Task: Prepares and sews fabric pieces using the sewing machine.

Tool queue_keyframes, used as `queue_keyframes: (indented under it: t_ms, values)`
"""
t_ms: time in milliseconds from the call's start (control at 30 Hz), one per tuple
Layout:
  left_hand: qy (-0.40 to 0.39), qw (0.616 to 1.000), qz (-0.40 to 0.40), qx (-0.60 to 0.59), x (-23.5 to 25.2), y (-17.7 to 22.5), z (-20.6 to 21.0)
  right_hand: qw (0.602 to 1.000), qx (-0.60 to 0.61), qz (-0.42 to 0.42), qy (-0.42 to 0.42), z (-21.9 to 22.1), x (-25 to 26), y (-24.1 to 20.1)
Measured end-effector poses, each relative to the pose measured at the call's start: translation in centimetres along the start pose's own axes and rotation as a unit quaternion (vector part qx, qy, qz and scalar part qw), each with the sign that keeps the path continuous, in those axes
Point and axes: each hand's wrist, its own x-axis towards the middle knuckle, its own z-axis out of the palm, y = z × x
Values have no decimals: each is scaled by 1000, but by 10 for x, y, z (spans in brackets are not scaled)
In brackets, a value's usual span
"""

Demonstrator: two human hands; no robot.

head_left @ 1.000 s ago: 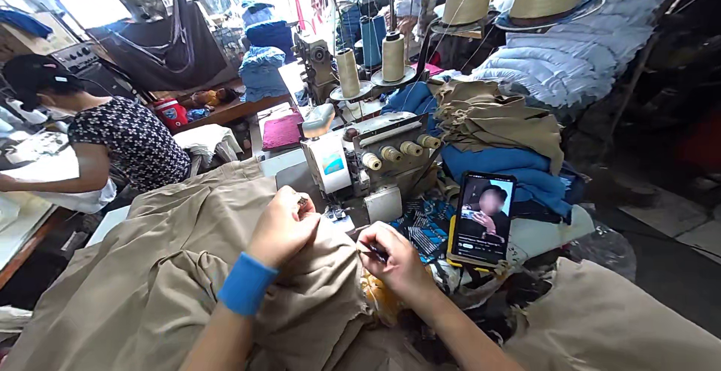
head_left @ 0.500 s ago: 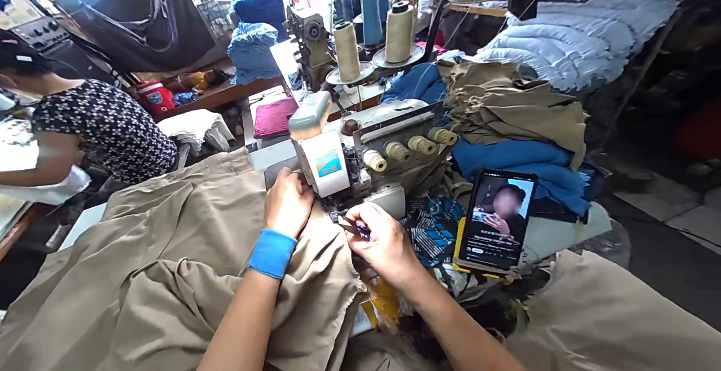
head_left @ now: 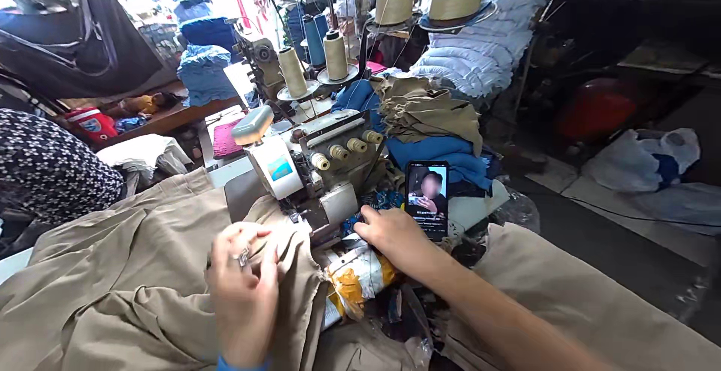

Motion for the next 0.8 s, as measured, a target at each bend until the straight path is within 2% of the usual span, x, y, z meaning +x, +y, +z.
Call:
queue_keyframes:
  t_ms: [67, 133, 200, 267, 333, 433, 600, 800]
  values:
    - [9, 999, -7, -48, -25, 15, -4, 996, -28, -40, -73, -3, 6, 10]
    - [13, 996, -14, -82, -44, 21, -7, 991, -42, -57, -111, -4, 12, 15]
    - [10, 995, -29, -90, -57, 23, -10, 991, -56, -62, -108, -3, 16, 18]
    - [9, 995, -42, -89, -66, 21, -13, 994, -65, -69, -62, 1, 16, 22]
    - [8, 995, -50, -90, -72, 19, -16, 994, -57, -75, -53, -4, 17, 25]
    - [6, 994, -54, -89, -77, 19, -21, 988, -48, -70, -130, -22, 20, 28]
    - [-10, 994, -56, -88, -82, 28, -25, 969, -60, -76, -226, -23, 30, 27]
    - [-27, 992, -54, -110, -87, 32, -31, 964, -70, -84, -242, -23, 35, 29]
